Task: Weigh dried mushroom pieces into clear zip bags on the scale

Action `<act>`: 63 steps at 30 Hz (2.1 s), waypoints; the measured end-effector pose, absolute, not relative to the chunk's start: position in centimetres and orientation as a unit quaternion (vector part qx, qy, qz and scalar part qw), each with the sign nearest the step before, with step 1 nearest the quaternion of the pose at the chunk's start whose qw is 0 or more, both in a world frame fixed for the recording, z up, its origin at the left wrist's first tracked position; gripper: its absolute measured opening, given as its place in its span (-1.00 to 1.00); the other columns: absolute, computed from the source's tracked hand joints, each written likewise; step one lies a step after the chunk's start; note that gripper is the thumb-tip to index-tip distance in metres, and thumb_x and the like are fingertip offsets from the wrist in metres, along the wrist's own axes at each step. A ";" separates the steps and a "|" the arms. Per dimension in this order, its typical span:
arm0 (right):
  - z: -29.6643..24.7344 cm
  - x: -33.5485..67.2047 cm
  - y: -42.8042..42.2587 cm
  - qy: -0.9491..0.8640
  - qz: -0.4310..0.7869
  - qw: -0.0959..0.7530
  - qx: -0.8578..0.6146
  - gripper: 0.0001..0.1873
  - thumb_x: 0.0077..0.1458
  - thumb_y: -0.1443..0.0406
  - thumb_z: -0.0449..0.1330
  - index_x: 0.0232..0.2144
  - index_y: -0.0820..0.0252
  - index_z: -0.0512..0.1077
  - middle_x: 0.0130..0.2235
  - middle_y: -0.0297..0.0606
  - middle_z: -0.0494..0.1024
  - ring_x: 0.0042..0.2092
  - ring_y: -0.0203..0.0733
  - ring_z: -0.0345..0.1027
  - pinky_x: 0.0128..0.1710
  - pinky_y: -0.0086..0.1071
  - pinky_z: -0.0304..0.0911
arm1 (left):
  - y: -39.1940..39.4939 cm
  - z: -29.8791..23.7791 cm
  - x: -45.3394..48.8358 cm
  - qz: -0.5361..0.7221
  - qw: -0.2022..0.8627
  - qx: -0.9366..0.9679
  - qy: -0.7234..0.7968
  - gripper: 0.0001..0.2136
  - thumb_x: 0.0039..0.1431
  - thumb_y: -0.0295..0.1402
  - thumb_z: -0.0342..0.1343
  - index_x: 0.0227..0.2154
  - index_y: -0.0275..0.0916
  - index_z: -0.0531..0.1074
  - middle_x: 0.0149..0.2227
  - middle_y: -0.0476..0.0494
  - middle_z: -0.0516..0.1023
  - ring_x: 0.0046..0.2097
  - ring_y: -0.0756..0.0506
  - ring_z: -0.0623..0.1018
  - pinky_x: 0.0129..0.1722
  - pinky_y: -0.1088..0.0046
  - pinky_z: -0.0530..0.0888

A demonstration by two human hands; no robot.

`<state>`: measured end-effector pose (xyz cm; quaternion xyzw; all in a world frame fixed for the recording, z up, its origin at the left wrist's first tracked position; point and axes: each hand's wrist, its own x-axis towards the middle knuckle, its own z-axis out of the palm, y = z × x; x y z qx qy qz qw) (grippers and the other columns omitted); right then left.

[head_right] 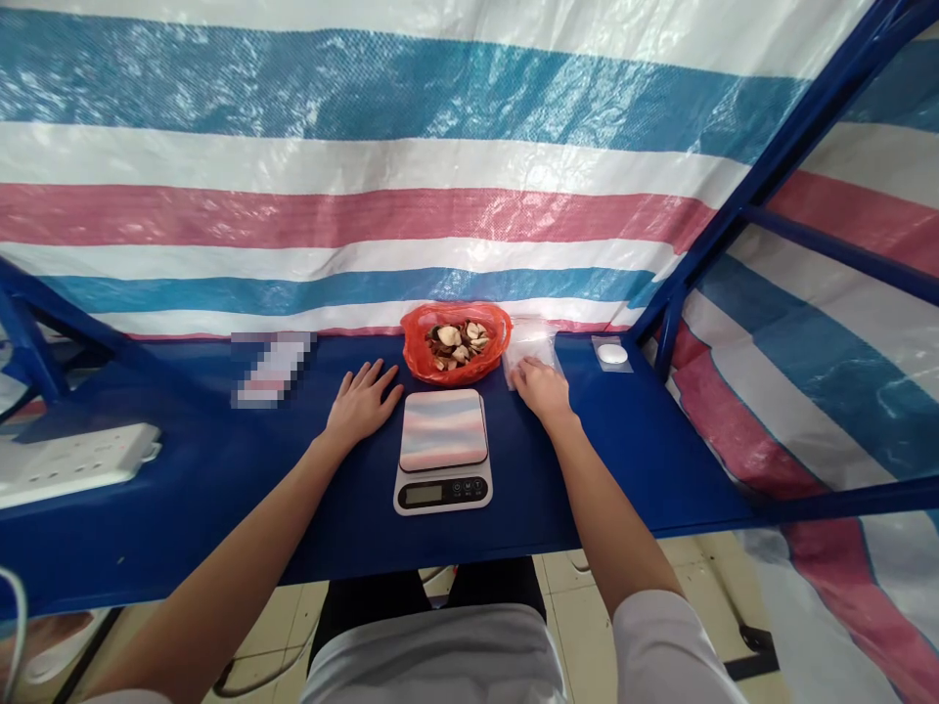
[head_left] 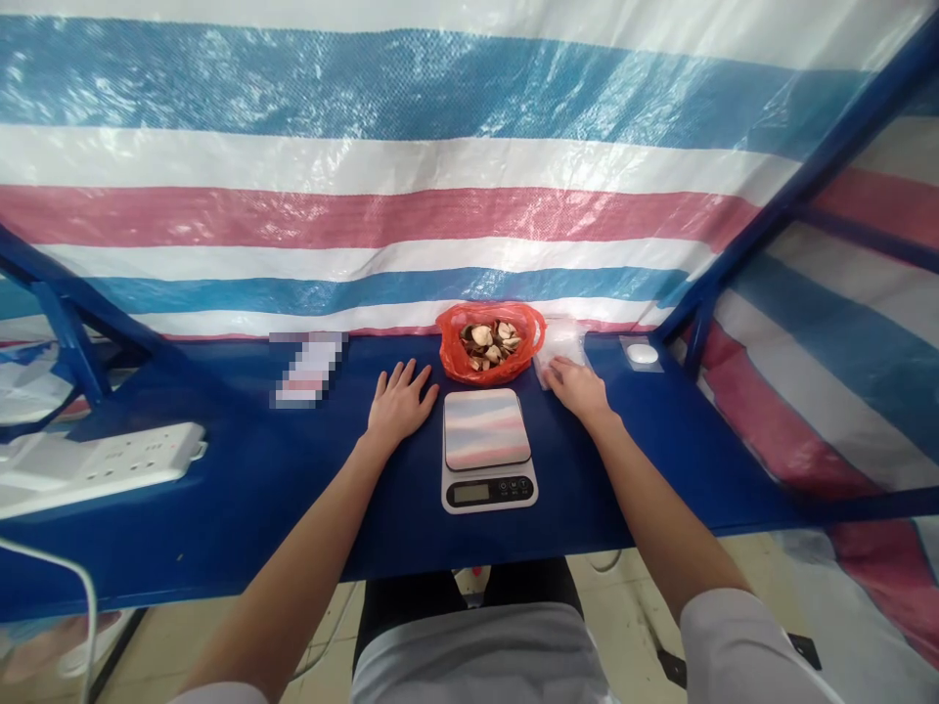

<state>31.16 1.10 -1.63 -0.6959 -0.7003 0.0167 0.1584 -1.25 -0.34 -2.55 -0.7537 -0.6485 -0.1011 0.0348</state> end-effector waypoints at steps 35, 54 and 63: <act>-0.1 32.7 2.7 -0.725 0.049 0.091 -0.681 -0.65 0.33 0.12 0.06 0.04 0.07 0.49 0.16 -0.15 0.52 0.11 -0.02 0.44 0.04 -0.24 0.33 | 0.0 -3.0 -1.6 -0.126 0.017 -0.758 -0.640 -0.51 0.37 -0.15 -0.09 0.27 -0.20 0.35 0.36 -0.31 0.23 0.38 -0.36 0.22 0.35 -0.06 0.12; 0.0 33.7 2.6 -0.611 0.048 0.251 -0.749 -0.68 0.21 0.08 0.16 -0.10 -0.05 0.63 -0.07 -0.20 0.67 -0.05 0.08 0.54 -0.09 -0.18 0.40 | 0.0 -2.7 -1.5 -0.133 0.012 -0.752 -0.646 -0.53 0.35 -0.16 -0.05 0.26 -0.17 0.36 0.36 -0.27 0.24 0.38 -0.34 0.22 0.36 -0.03 0.11; 1.6 34.2 1.3 -0.567 0.126 0.518 -0.628 -0.57 0.08 0.01 0.21 -0.24 0.21 0.65 -0.22 -0.13 0.69 -0.14 0.03 0.56 -0.03 -0.16 0.39 | 0.0 -2.9 -1.8 -0.181 0.000 -0.746 -0.641 -0.58 0.32 -0.19 -0.03 0.15 -0.20 0.46 0.30 -0.27 0.35 0.35 -0.29 0.30 0.36 -0.01 0.15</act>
